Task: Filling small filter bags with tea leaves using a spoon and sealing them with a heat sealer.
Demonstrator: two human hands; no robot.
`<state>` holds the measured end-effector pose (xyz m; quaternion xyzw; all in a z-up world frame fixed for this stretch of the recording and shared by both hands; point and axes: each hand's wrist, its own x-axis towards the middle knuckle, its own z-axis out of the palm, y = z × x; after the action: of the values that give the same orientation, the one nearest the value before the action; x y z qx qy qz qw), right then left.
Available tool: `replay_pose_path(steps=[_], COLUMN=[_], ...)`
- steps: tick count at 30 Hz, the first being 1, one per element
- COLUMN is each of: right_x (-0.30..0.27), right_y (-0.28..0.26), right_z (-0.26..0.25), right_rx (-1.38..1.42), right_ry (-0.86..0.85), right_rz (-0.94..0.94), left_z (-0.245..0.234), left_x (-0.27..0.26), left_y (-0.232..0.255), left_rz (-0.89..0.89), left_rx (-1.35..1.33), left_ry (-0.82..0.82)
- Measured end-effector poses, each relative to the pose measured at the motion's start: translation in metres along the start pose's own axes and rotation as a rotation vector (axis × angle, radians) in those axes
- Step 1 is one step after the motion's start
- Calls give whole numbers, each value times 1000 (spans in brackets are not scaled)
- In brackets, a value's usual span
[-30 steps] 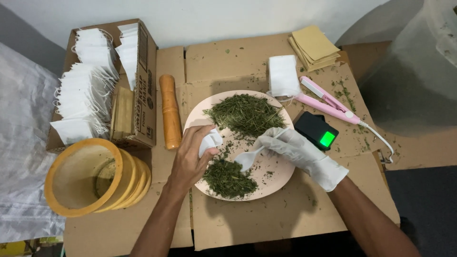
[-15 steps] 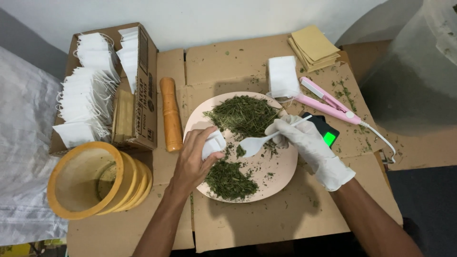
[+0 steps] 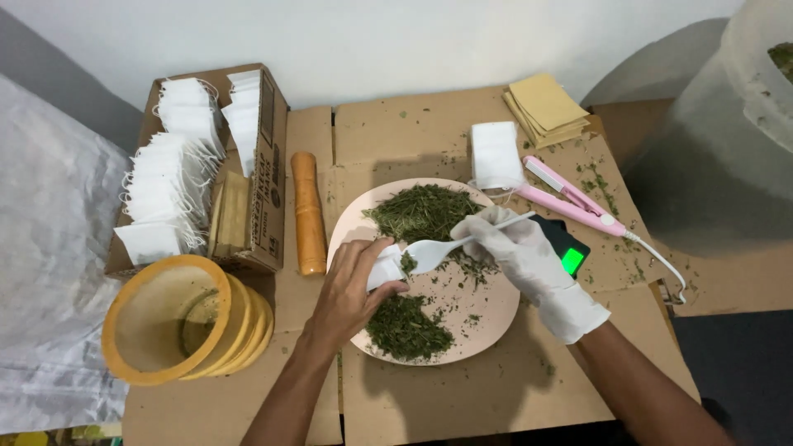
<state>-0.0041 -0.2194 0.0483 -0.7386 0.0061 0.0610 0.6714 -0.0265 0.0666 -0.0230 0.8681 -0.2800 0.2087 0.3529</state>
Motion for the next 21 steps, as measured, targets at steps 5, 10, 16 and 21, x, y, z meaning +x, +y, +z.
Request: replay_pose_path(steps=[5,10,16,21], right_x=[-1,-27,-30,-29], right_y=[-9,-27,16,22], right_z=[20,34,38,42], right_rx=[-7,-77,-449,-309], right_ry=[-75,-149,5,97], right_rz=[20,-231,-884,-1051], left_z=[2,-6,2,-4], left_x=[-1,5,3,9], left_y=[-5,5,3,15], left_rz=[15,10,37,37], left_rx=[35,28,66,37], left_ry=[-28,-48,-32,6])
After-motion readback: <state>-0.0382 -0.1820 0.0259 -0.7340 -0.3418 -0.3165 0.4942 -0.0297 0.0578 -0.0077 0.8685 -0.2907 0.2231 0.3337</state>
